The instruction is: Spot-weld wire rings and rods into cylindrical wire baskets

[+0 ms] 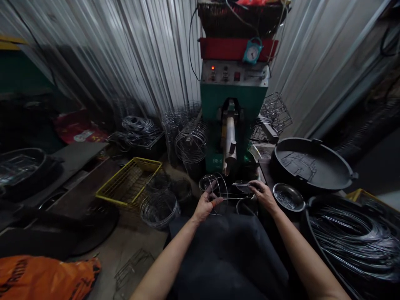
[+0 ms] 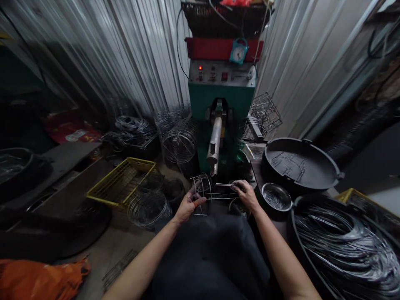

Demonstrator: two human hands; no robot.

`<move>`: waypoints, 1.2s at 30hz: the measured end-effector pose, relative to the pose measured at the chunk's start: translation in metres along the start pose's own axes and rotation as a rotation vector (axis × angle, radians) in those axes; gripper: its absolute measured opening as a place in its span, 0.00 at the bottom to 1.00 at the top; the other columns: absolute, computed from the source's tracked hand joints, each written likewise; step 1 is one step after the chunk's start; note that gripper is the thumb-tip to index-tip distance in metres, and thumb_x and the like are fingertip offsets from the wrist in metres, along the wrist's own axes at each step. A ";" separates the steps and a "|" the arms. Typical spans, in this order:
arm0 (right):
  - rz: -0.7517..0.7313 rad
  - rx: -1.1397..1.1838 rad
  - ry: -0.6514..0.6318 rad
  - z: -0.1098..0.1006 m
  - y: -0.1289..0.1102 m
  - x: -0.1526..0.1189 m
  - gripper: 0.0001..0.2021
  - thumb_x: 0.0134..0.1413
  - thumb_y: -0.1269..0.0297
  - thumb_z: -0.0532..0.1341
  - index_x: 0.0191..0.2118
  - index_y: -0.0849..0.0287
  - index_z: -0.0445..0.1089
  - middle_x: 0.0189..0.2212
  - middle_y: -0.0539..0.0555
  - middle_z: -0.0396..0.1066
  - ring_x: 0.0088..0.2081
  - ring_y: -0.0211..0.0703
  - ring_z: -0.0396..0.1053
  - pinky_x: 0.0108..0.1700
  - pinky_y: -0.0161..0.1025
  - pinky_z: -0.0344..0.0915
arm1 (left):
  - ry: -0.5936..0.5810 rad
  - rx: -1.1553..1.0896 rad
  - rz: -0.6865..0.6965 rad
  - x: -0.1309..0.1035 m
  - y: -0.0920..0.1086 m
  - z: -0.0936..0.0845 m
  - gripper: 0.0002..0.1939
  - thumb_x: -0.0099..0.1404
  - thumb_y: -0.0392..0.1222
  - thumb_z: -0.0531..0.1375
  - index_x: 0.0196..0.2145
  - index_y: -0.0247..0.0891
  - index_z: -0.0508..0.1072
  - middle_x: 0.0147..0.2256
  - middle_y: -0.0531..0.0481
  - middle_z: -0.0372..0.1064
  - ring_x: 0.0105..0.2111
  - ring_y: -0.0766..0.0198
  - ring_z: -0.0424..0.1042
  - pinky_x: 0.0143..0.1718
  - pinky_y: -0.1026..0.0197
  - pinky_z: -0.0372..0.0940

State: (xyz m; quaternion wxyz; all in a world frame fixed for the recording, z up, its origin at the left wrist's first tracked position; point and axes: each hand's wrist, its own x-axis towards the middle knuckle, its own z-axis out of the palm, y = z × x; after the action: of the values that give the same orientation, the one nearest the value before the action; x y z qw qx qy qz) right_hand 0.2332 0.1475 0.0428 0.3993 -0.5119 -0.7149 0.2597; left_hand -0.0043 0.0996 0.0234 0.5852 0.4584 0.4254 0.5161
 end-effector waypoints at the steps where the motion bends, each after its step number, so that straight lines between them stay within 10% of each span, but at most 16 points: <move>1: -0.008 0.004 0.006 0.002 0.002 0.002 0.12 0.48 0.55 0.56 0.31 0.58 0.68 0.32 0.54 0.68 0.38 0.43 0.65 0.44 0.40 0.60 | -0.003 0.032 0.014 0.002 -0.002 0.002 0.40 0.49 0.43 0.63 0.58 0.40 0.52 0.19 0.61 0.56 0.19 0.73 0.54 0.24 0.69 0.52; 8: 0.034 0.042 0.031 0.014 0.019 0.008 0.14 0.47 0.52 0.56 0.30 0.58 0.69 0.31 0.54 0.68 0.36 0.44 0.65 0.42 0.41 0.61 | 0.064 0.228 0.107 0.012 -0.015 0.008 0.35 0.50 0.43 0.62 0.56 0.39 0.57 0.17 0.61 0.53 0.20 0.72 0.53 0.26 0.67 0.52; 17: -0.091 0.052 0.052 0.025 0.024 0.020 0.11 0.48 0.55 0.58 0.30 0.56 0.70 0.29 0.53 0.68 0.35 0.44 0.65 0.40 0.41 0.61 | 0.013 -0.141 -0.035 0.020 -0.014 -0.004 0.37 0.46 0.42 0.65 0.54 0.39 0.60 0.16 0.63 0.50 0.16 0.76 0.50 0.20 0.69 0.49; 36: -0.266 -0.032 0.027 0.029 0.033 0.047 0.06 0.52 0.60 0.57 0.30 0.55 0.68 0.27 0.51 0.68 0.33 0.43 0.63 0.38 0.41 0.59 | 0.056 -0.153 -0.045 0.035 -0.017 0.002 0.36 0.45 0.39 0.66 0.53 0.44 0.61 0.19 0.60 0.59 0.18 0.75 0.54 0.22 0.69 0.51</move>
State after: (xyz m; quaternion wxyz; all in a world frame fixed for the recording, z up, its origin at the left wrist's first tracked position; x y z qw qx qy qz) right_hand 0.2193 0.2044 0.0158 0.4315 -0.4222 -0.7752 0.1861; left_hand 0.0047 0.1337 0.0060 0.6180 0.3881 0.4108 0.5465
